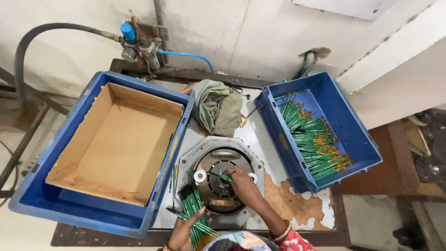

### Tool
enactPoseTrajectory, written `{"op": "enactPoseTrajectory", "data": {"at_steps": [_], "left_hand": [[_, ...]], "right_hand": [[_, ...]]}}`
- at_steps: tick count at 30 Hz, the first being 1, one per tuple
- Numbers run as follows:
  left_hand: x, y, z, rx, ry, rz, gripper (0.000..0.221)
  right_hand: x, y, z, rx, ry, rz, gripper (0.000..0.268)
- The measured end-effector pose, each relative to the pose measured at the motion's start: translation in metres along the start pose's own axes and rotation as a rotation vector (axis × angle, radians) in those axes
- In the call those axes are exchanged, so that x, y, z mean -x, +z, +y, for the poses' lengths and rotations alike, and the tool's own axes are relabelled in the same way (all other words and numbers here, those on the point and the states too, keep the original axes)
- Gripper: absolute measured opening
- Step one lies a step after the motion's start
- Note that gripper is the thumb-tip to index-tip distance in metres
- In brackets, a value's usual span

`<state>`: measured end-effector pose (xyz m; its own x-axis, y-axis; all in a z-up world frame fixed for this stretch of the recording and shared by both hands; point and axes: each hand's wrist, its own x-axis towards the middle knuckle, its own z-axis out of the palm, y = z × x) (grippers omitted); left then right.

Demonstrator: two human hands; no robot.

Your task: The recorder is seen inserting and removing bundles of green incense sticks into a specialized manufacturing machine.

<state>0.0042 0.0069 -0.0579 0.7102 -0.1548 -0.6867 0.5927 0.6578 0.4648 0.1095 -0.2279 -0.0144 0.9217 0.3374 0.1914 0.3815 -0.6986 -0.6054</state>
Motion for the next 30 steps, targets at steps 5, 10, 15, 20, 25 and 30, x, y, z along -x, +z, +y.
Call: {"op": "enactPoseTrajectory", "data": {"at_steps": [5, 10, 15, 20, 25, 30], "left_hand": [[-0.005, 0.013, 0.000, -0.235, 0.180, -0.130, 0.031], [-0.010, 0.014, 0.022, -0.618, 0.349, -0.358, 0.035], [-0.003, 0.020, 0.011, -0.470, 0.181, -0.417, 0.039], [-0.018, 0.013, 0.016, -0.412, 0.255, -0.207, 0.026], [-0.021, 0.002, 0.008, -0.205, 0.199, 0.036, 0.024], [-0.016, -0.012, -0.009, -0.123, 0.019, 0.084, 0.025]], "right_hand": [[0.003, -0.045, -0.071, -0.332, 0.299, -0.138, 0.015], [0.007, -0.065, -0.066, -0.236, 0.104, -0.313, 0.017], [0.015, -0.057, -0.063, -0.121, 0.155, -0.417, 0.021], [0.009, -0.074, -0.065, -0.154, 0.196, -0.313, 0.016], [-0.001, -0.041, -0.033, -0.006, 0.210, -0.036, 0.024], [-0.007, -0.013, -0.013, 0.174, 0.167, -0.156, 0.035]]}}
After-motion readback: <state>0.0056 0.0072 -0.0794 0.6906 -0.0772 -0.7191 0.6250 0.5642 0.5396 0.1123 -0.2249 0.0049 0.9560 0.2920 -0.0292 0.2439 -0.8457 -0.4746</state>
